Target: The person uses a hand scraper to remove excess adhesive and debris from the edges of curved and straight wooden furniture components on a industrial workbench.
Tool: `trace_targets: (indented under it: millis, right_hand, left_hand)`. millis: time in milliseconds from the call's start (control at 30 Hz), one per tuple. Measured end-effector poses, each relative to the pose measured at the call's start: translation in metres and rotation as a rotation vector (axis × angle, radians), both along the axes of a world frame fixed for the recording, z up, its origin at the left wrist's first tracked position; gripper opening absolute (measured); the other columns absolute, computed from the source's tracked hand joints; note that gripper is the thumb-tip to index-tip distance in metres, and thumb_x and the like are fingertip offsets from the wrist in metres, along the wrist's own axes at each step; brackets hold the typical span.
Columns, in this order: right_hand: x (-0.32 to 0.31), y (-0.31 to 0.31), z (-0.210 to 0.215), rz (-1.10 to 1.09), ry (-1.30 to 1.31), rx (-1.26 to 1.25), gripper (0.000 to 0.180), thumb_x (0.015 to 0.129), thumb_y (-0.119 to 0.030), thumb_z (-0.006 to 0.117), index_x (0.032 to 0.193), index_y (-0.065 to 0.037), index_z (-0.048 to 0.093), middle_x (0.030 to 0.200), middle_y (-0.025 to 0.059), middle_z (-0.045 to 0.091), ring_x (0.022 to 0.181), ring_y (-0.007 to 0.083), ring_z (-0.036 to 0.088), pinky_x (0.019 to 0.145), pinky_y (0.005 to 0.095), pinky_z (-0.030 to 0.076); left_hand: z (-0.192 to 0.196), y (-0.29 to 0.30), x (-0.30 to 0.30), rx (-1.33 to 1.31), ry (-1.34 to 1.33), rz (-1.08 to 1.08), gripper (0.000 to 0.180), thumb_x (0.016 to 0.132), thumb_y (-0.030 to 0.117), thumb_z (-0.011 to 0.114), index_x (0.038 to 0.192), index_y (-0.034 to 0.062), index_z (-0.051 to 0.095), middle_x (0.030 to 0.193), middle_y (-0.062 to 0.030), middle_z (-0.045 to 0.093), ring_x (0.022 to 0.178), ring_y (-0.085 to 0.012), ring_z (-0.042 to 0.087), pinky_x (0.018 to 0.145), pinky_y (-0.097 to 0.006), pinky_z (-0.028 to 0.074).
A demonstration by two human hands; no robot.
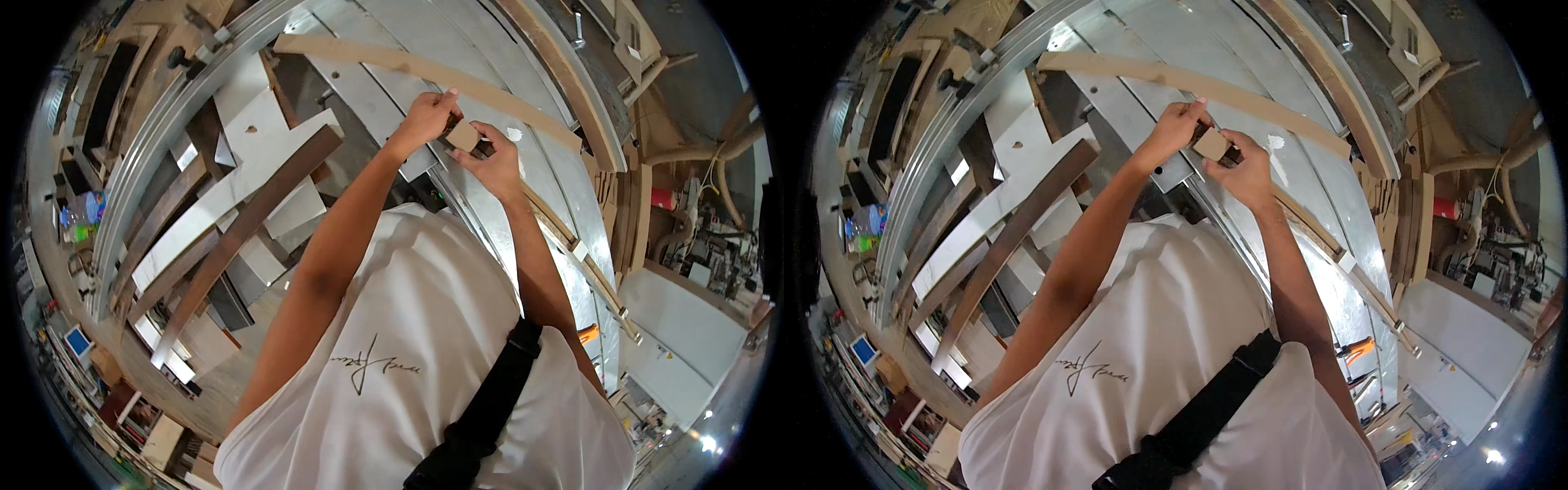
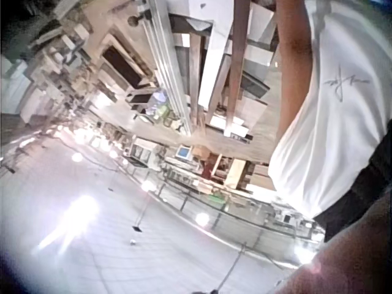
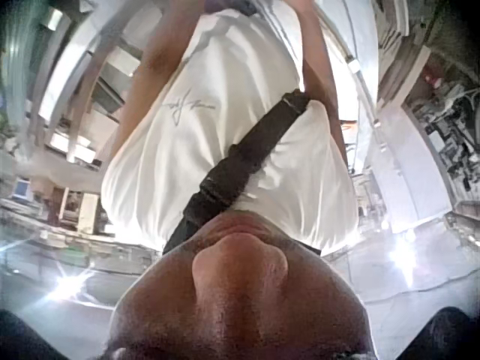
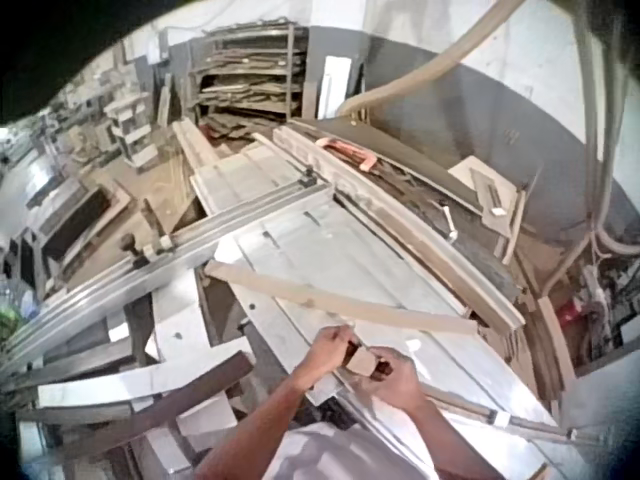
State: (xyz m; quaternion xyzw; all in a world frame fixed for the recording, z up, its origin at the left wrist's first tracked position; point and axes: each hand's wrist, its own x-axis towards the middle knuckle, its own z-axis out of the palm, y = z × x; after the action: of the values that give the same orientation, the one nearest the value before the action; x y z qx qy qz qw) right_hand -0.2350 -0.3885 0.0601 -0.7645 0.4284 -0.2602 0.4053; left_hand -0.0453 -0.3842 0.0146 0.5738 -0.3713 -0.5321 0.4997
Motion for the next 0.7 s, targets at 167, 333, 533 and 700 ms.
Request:
trace_targets:
  millis: [167,333,533,700]
  right_hand:
    - [0.000,0.003,0.003,0.009,-0.045,0.166,0.053,0.077,-0.009,0.086,0.124,0.005,0.066,0.112,0.0111,0.072,0.100,0.0150,0.069,0.091,0.0300,0.056]
    - [-0.001,0.000,0.000,0.019,-0.039,0.152,0.055,0.076,-0.010,0.088,0.124,0.006,0.066,0.113,0.0113,0.072,0.100,0.0151,0.069,0.091,0.0301,0.055]
    - [-0.001,-0.003,-0.003,0.016,-0.007,0.094,0.055,0.075,-0.009,0.087,0.123,0.005,0.066,0.112,0.0112,0.072,0.100,0.0154,0.069,0.091,0.0306,0.055]
    - [0.001,0.000,0.001,0.009,0.010,0.124,0.054,0.075,-0.009,0.087,0.123,0.004,0.067,0.112,0.0109,0.072,0.100,0.0152,0.069,0.091,0.0307,0.055]
  left_hand:
    - [0.003,-0.001,-0.001,-0.013,-0.033,0.004,0.060,0.106,0.045,0.049,0.085,-0.0052,0.073,0.074,-0.0101,0.070,0.070,-0.0193,0.064,0.072,-0.036,0.051]
    - [0.002,-0.001,0.000,-0.039,-0.061,0.008,0.061,0.106,0.046,0.048,0.084,-0.0039,0.075,0.074,-0.0121,0.071,0.070,-0.0222,0.065,0.073,-0.038,0.052]
    - [-0.001,-0.004,0.000,-0.067,-0.104,-0.004,0.061,0.106,0.046,0.047,0.083,-0.0032,0.075,0.074,-0.0135,0.071,0.071,-0.0235,0.066,0.075,-0.038,0.052]
    - [-0.002,-0.005,0.001,-0.026,-0.087,-0.009,0.061,0.106,0.046,0.047,0.083,-0.0035,0.075,0.074,-0.0139,0.071,0.071,-0.0233,0.066,0.076,-0.038,0.052]
